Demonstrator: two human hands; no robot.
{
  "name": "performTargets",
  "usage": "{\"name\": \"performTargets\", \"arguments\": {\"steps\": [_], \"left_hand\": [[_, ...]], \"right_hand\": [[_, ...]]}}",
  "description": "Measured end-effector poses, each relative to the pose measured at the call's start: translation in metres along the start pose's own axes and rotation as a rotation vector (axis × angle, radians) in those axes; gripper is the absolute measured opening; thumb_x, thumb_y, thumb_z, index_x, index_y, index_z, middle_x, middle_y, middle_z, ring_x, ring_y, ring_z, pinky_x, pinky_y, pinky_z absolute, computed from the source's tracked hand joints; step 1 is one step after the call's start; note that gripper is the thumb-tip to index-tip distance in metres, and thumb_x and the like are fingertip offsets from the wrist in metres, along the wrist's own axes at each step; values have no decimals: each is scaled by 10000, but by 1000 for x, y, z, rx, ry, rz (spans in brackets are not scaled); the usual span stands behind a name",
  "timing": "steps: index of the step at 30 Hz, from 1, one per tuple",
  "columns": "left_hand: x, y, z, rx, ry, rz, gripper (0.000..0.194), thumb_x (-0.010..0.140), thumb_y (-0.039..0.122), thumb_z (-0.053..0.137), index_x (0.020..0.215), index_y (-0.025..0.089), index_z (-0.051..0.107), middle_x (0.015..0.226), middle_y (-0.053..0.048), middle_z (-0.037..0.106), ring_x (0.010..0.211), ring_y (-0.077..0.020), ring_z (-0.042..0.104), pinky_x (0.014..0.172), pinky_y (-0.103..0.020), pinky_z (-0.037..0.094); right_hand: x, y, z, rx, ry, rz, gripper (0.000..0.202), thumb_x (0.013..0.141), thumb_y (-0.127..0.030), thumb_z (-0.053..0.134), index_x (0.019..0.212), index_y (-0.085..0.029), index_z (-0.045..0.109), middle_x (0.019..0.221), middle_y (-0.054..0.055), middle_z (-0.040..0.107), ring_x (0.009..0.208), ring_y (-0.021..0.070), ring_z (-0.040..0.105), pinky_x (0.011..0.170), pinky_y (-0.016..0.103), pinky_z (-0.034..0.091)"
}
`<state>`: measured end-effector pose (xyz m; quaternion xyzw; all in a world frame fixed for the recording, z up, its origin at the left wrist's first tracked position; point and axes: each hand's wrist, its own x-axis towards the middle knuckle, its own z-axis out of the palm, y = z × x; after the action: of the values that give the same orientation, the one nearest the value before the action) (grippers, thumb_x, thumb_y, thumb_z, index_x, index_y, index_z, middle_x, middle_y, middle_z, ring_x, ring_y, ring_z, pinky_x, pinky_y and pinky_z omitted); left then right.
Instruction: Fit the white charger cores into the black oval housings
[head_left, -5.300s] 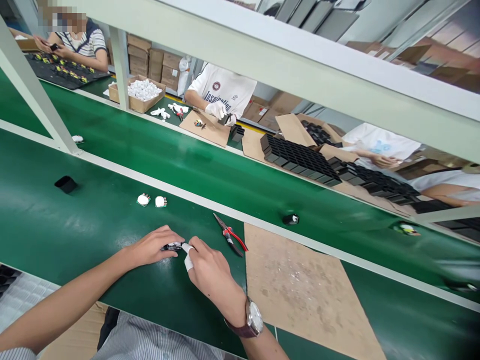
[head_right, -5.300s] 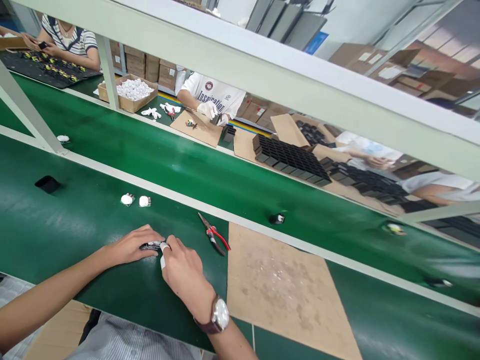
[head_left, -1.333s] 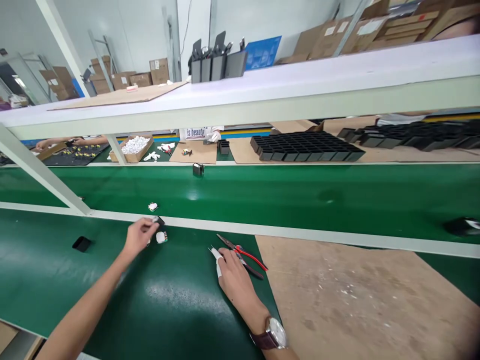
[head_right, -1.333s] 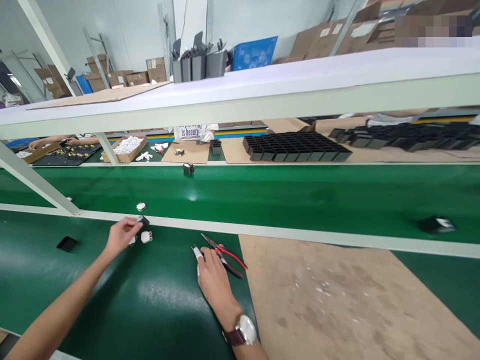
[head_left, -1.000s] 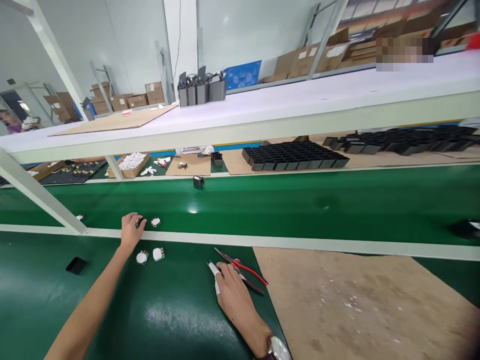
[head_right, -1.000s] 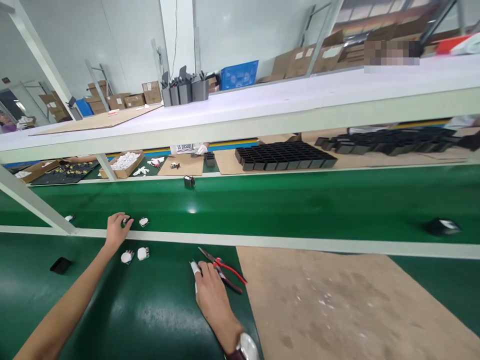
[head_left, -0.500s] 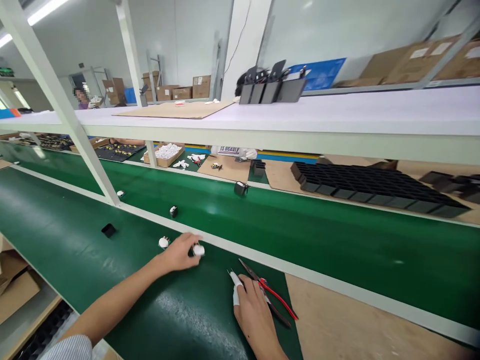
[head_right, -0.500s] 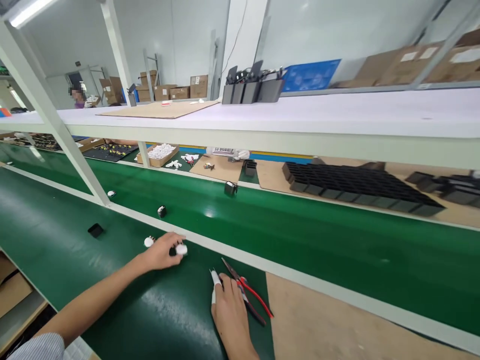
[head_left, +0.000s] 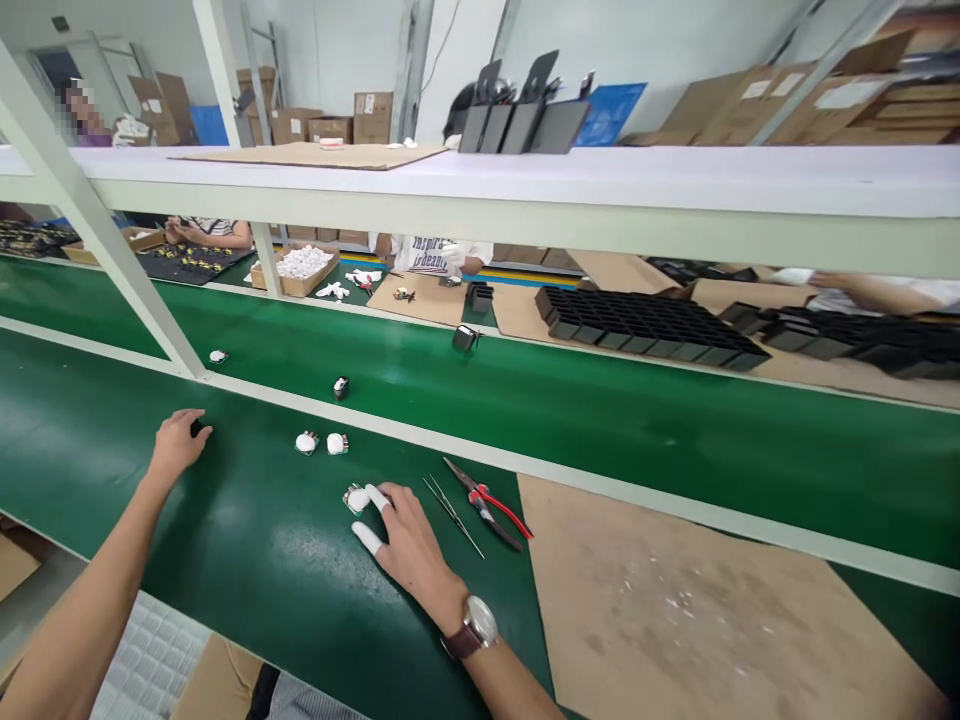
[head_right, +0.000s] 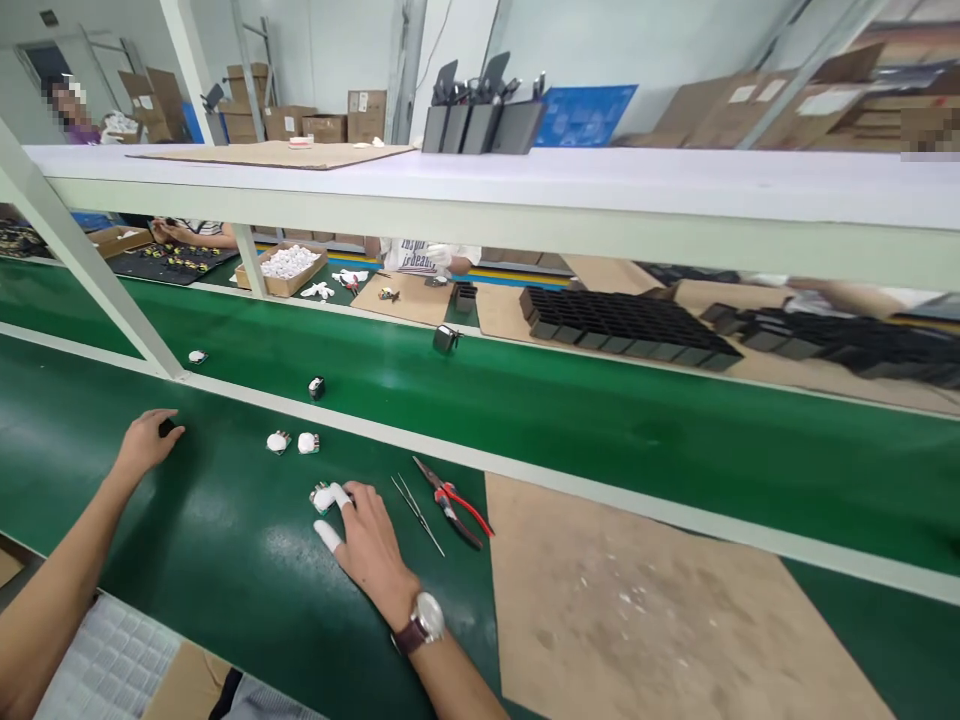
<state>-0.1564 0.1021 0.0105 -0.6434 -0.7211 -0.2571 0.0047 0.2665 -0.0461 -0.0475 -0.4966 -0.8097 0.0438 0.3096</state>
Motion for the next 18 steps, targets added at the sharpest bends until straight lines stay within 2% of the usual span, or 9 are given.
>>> {"name": "performTargets", "arguments": {"steps": [1,3,6,8,9,11,14,18], "left_hand": [[-5,4,3,-24,-31,39,368,861,340,638,1113,93,741,1155,-241,744,1129,-460,668,1011,-654,519],[-23,28,12,-76,-75,138,341,893,345,616,1125,131,746,1144,-188,762,1108,-398,693,1034,-573,542],[-62,86,29,-214,-200,365,319,942,403,653,1216,255,726,1186,-65,763,1123,-276,700,1040,-410,569],[-88,128,38,-406,-341,649,302,1017,352,605,1287,246,689,1193,-81,744,1134,-258,684,1031,-412,570],[-98,146,43,-468,-378,736,285,1035,318,592,1296,243,677,1180,-84,739,1133,-253,677,1028,-415,571],[-112,176,51,-522,-442,824,300,1037,294,613,1328,232,649,1170,-96,723,1143,-265,658,1012,-435,575],[-123,196,66,-516,-533,828,500,941,408,766,1373,208,613,1174,-118,704,1153,-316,635,977,-485,586],[-129,190,80,-571,-649,709,909,756,584,887,1507,244,506,1308,-141,643,1235,-355,593,1007,-527,571]], "right_hand": [[6,-4,4,3,-18,-1,361,997,-360,671,1309,-188,612,1225,145,625,1064,308,616,874,480,578],[16,-8,12,0,-34,9,263,984,-333,687,1203,-190,651,1149,126,638,1012,291,624,845,454,575],[19,-7,13,-2,-41,18,138,990,-215,636,1121,-196,670,1078,103,646,970,265,622,848,421,569],[12,-2,7,-3,-43,20,221,983,-169,608,1199,-181,652,1092,110,653,998,272,621,888,435,571],[6,1,2,-5,-42,24,279,980,-155,597,1257,-169,630,1104,116,656,1016,278,622,907,449,573],[-8,8,-10,-7,-33,42,361,982,-135,575,1343,-156,582,1128,124,659,1043,284,627,926,465,581],[-30,16,-24,-9,-10,71,346,993,-167,592,1339,-185,589,1227,144,641,1114,295,630,945,482,595],[-48,21,-30,-10,8,103,386,1010,-230,618,1393,-228,572,1311,155,623,1162,315,623,958,523,593]]}}
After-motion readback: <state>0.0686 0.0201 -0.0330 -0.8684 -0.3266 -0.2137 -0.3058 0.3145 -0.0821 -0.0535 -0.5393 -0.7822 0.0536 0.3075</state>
